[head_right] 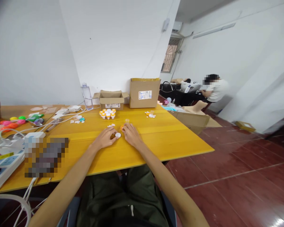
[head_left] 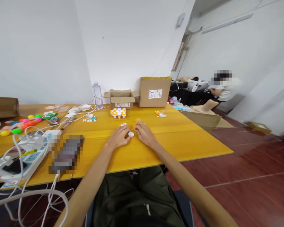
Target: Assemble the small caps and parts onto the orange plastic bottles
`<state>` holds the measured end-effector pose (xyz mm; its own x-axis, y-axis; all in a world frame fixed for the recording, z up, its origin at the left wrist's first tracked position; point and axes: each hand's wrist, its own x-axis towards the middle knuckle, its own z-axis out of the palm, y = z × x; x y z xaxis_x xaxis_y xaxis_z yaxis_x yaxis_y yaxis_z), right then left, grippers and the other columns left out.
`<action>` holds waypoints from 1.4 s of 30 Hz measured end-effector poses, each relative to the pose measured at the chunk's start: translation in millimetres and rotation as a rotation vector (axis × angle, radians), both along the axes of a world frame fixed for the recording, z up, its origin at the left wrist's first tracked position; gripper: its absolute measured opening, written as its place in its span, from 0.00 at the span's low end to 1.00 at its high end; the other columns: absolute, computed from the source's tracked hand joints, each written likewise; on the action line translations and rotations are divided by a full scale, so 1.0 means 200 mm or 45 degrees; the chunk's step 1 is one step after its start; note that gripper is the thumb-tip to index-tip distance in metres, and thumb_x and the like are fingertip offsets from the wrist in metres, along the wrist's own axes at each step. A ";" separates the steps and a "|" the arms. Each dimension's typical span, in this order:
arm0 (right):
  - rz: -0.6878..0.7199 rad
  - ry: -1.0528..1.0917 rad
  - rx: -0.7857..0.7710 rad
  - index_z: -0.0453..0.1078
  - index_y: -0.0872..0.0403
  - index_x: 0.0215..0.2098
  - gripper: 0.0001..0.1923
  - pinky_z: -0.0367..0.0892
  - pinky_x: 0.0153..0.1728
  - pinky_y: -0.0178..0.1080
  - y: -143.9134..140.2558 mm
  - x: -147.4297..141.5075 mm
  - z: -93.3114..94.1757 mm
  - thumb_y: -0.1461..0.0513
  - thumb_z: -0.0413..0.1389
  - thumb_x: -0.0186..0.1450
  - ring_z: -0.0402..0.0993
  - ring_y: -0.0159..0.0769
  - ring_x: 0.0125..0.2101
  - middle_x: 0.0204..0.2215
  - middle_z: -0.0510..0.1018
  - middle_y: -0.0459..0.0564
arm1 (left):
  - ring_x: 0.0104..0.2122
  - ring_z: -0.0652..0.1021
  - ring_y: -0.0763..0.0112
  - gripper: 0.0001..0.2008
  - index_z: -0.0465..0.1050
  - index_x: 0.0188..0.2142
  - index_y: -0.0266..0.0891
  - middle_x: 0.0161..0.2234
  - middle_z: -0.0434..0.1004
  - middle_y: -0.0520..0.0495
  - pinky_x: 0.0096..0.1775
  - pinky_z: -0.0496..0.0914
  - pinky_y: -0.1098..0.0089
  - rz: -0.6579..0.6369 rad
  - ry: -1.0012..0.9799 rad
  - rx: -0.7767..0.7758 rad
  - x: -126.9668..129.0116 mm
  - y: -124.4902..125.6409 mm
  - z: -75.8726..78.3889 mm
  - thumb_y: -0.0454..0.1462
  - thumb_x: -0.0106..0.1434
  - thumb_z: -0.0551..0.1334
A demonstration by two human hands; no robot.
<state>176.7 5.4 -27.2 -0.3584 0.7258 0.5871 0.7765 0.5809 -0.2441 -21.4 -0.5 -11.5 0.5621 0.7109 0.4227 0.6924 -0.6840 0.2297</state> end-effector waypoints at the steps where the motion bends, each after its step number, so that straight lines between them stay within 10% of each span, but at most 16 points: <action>1: 0.005 0.004 -0.007 0.71 0.50 0.37 0.08 0.67 0.46 0.45 0.00 0.00 0.00 0.66 0.50 0.69 0.70 0.43 0.43 0.46 0.75 0.55 | 0.46 0.76 0.58 0.06 0.71 0.38 0.42 0.40 0.75 0.44 0.51 0.70 0.57 0.003 0.002 -0.003 0.00 0.00 0.00 0.41 0.66 0.58; 26: 0.243 0.792 -0.514 0.65 0.51 0.29 0.18 0.69 0.32 0.37 0.07 0.05 -0.02 0.46 0.52 0.65 0.69 0.35 0.27 0.25 0.72 0.44 | 0.47 0.75 0.57 0.07 0.71 0.40 0.43 0.40 0.75 0.44 0.51 0.69 0.57 -0.012 -0.026 -0.042 -0.01 0.02 -0.02 0.41 0.65 0.59; 42: 0.298 0.820 -0.589 0.63 0.51 0.25 0.22 0.66 0.33 0.38 0.04 0.04 0.02 0.43 0.53 0.62 0.67 0.35 0.27 0.23 0.68 0.43 | 0.46 0.76 0.56 0.10 0.69 0.35 0.43 0.40 0.75 0.45 0.51 0.69 0.57 -0.013 -0.062 -0.057 0.00 0.02 -0.01 0.46 0.63 0.64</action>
